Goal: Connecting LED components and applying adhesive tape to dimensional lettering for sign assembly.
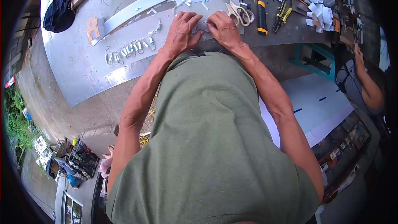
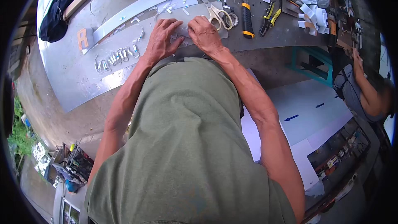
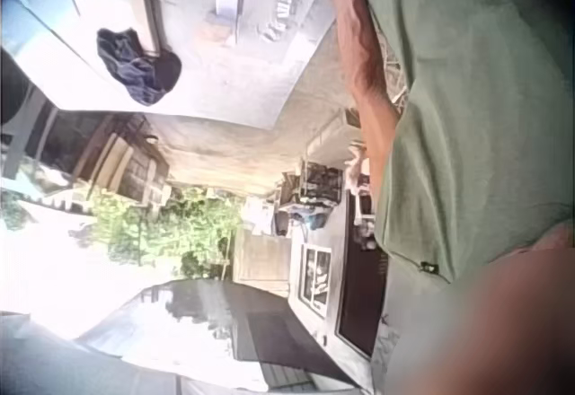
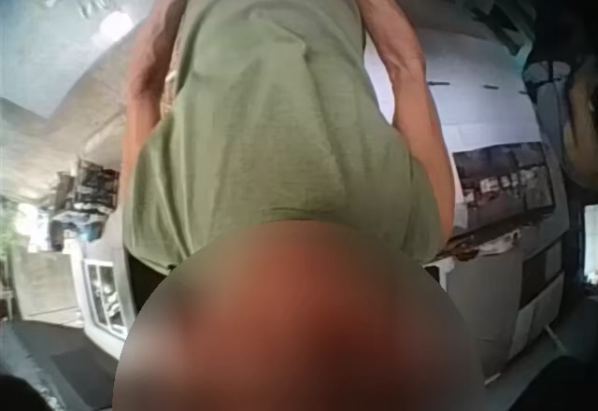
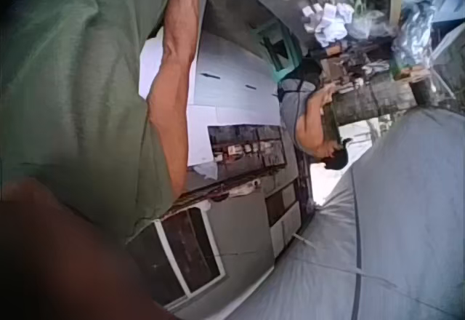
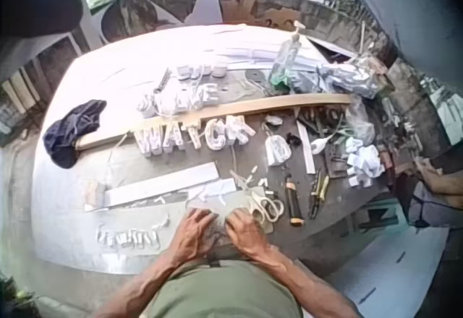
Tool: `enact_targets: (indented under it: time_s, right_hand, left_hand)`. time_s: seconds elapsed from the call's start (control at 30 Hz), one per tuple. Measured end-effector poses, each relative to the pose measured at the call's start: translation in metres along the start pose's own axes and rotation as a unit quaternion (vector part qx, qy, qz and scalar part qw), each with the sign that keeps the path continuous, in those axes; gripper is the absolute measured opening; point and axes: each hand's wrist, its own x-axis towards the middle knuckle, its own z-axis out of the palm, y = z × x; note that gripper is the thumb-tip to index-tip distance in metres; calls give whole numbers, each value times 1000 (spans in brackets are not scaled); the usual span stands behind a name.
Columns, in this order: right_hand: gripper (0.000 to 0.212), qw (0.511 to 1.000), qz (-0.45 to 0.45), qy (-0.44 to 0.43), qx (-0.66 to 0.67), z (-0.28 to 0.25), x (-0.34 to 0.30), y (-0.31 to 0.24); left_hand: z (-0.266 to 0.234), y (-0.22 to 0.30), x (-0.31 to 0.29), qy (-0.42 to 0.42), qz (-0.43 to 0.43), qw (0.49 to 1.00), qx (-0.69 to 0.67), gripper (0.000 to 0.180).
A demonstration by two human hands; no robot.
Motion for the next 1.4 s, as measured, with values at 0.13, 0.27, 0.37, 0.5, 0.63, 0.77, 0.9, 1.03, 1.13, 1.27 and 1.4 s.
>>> enact_targets:
  time_s: [0.13,0.27,0.37,0.5,0.63,0.77,0.9,1.03,1.13,1.27,1.4]
  right_hand:
    - [11,999,-26,18,-12,-2,-1,-2]
    - [12,1000,8,20,-21,-4,-8,-11]
    - [13,997,75,-7,10,0,-18,-19]
    - [13,997,74,-11,13,5,-19,-15]
    - [13,997,68,-12,19,11,-18,-9]
    - [13,997,67,-15,23,10,-19,-10]
    - [14,998,64,-15,20,9,-19,-12]
    - [16,998,55,-10,20,8,-21,-11]
    - [19,993,86,-18,80,2,-25,-10]
    - [23,982,132,0,138,2,-28,-7]
    - [22,982,128,11,137,6,-29,-5]
  left_hand:
    - [6,-1,4,33,-9,999,-24,41]
    - [10,-5,-2,37,-20,999,-28,39]
    - [14,-1,-2,53,-23,998,-8,38]
    - [15,-1,-3,66,-23,998,5,35]
    - [14,-3,-2,42,14,999,13,31]
    - [14,-4,-2,30,34,998,34,28]
    - [13,-5,-3,33,41,998,33,25]
    - [13,-6,-1,27,51,997,51,22]
    - [13,-6,-2,29,50,997,50,20]
    - [14,-7,-1,31,55,997,50,19]
    - [13,-7,0,19,57,996,59,18]
